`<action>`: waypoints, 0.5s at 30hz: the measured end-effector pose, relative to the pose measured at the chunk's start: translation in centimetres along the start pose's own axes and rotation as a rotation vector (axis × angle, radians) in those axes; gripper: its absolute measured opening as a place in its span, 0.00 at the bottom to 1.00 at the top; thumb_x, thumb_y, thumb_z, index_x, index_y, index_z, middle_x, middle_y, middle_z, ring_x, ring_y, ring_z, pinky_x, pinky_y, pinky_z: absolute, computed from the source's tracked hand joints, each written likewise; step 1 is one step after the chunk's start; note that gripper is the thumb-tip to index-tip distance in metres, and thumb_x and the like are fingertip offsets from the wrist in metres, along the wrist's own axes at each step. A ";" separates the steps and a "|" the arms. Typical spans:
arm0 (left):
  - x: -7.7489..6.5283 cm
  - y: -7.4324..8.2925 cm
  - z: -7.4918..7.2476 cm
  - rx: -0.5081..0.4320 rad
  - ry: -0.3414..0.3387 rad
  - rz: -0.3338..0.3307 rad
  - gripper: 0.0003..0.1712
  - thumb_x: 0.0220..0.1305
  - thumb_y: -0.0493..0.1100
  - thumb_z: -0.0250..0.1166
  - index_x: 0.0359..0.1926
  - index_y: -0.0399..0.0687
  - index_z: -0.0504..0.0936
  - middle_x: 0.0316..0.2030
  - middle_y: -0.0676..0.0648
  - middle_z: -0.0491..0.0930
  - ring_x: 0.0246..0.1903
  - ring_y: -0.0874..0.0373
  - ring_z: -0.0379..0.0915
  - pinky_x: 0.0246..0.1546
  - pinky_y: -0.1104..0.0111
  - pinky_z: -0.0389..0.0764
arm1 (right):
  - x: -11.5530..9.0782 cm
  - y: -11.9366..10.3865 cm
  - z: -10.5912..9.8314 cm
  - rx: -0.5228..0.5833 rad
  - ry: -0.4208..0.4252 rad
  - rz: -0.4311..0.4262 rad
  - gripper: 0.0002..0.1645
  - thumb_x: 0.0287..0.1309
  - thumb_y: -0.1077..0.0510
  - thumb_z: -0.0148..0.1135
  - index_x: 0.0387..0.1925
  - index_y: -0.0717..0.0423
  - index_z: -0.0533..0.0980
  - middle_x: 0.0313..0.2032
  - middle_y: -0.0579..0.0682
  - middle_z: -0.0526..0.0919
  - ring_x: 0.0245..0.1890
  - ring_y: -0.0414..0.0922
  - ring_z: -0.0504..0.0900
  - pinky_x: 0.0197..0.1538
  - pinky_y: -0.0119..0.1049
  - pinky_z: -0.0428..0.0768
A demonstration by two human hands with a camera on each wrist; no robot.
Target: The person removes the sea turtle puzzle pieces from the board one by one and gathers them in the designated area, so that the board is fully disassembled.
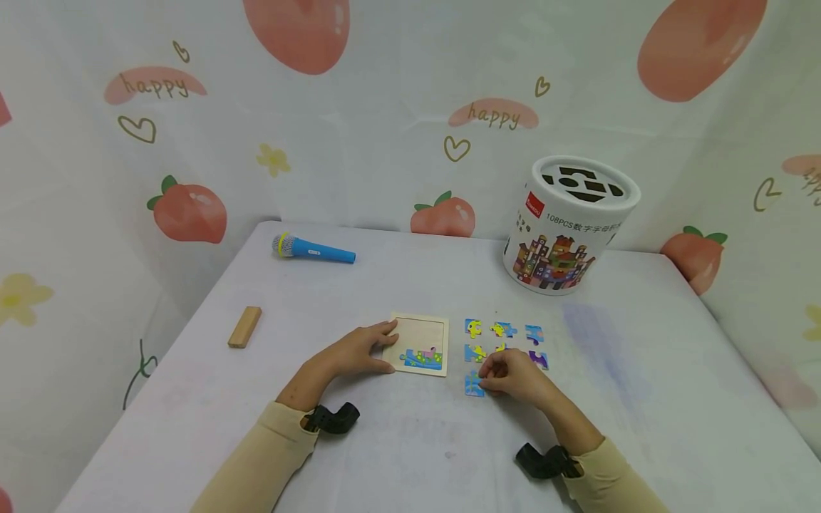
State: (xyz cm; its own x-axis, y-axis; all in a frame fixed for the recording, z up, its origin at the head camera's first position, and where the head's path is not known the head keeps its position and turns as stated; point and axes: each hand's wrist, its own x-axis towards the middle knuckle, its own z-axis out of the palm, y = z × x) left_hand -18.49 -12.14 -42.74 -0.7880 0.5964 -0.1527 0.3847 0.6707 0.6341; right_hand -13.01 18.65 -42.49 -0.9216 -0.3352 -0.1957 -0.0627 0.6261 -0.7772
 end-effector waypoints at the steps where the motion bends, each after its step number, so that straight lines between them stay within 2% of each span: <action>1: 0.0 0.0 0.0 0.000 0.000 0.000 0.37 0.53 0.45 0.70 0.63 0.38 0.68 0.71 0.46 0.54 0.71 0.48 0.46 0.69 0.54 0.54 | 0.0 0.0 0.0 -0.001 -0.001 0.003 0.06 0.50 0.64 0.67 0.28 0.62 0.77 0.22 0.47 0.75 0.22 0.39 0.73 0.25 0.27 0.75; 8: 0.0 0.0 0.0 -0.012 0.001 0.006 0.37 0.53 0.45 0.70 0.63 0.38 0.68 0.71 0.46 0.54 0.72 0.48 0.45 0.69 0.54 0.54 | 0.0 -0.2 0.0 0.004 -0.001 0.040 0.05 0.50 0.64 0.67 0.28 0.62 0.77 0.22 0.47 0.76 0.22 0.39 0.73 0.26 0.28 0.77; 15: 0.0 0.0 0.1 -0.014 0.003 -0.017 0.38 0.53 0.45 0.70 0.63 0.40 0.68 0.71 0.47 0.54 0.72 0.49 0.45 0.70 0.54 0.53 | -0.1 -0.2 0.2 -0.003 0.012 0.051 0.06 0.50 0.64 0.67 0.28 0.62 0.77 0.22 0.47 0.76 0.21 0.39 0.73 0.26 0.28 0.77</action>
State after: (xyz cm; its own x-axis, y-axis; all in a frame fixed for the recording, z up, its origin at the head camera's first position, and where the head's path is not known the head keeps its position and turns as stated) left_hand -18.47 -12.07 -42.77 -0.7961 0.5832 -0.1614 0.3642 0.6749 0.6418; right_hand -12.85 18.41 -42.39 -0.9283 -0.2941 -0.2275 -0.0168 0.6445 -0.7644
